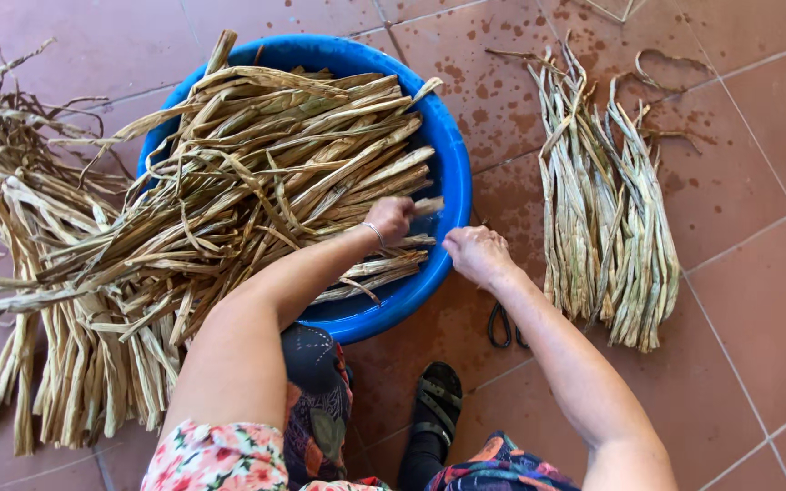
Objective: The person sits on the floor and processes dried plant strips by soaking them in a blue basin, peeling them by hand, and trimming them with scissors. The processed strips are placed in a pile on the floor.
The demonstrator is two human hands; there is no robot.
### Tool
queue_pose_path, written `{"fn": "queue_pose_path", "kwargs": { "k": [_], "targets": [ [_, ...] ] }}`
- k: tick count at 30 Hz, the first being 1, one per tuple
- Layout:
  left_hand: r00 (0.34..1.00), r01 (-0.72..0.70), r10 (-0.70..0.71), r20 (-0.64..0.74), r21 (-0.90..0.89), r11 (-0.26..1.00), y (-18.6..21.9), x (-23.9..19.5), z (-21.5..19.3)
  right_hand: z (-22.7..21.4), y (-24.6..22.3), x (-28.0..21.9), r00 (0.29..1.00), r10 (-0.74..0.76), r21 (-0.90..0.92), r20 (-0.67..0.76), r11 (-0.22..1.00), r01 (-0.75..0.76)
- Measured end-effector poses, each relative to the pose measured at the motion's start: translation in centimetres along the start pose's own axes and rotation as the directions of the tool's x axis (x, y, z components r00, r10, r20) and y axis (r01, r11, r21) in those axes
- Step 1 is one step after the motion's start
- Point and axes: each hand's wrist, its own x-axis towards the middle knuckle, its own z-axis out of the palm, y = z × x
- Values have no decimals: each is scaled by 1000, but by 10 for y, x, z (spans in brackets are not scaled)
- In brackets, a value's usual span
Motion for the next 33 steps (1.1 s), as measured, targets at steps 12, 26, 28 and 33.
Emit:
{"fn": "queue_pose_path", "kwargs": {
  "k": [12, 26, 28, 33],
  "targets": [
    [923, -367, 350, -159, -636, 679, 99, -48, -93, -10, -29, 39, 968, 247, 999, -28, 42, 19],
    [933, -354, 359, 7, -156, 922, 96, -36, -78, 41, -15, 77, 807, 586, 867, -74, -362, 343],
    [944, -323, 328, 30, -122, 939, 93, -35, -75, 44, -8, 85, 791, 611, 846, -11, -416, 333],
    [967, -244, 245, 76, -17, 970, 89, -35, -82, 47, -12, 106, 776, 623, 744, 97, -564, 360]
  ]
}}
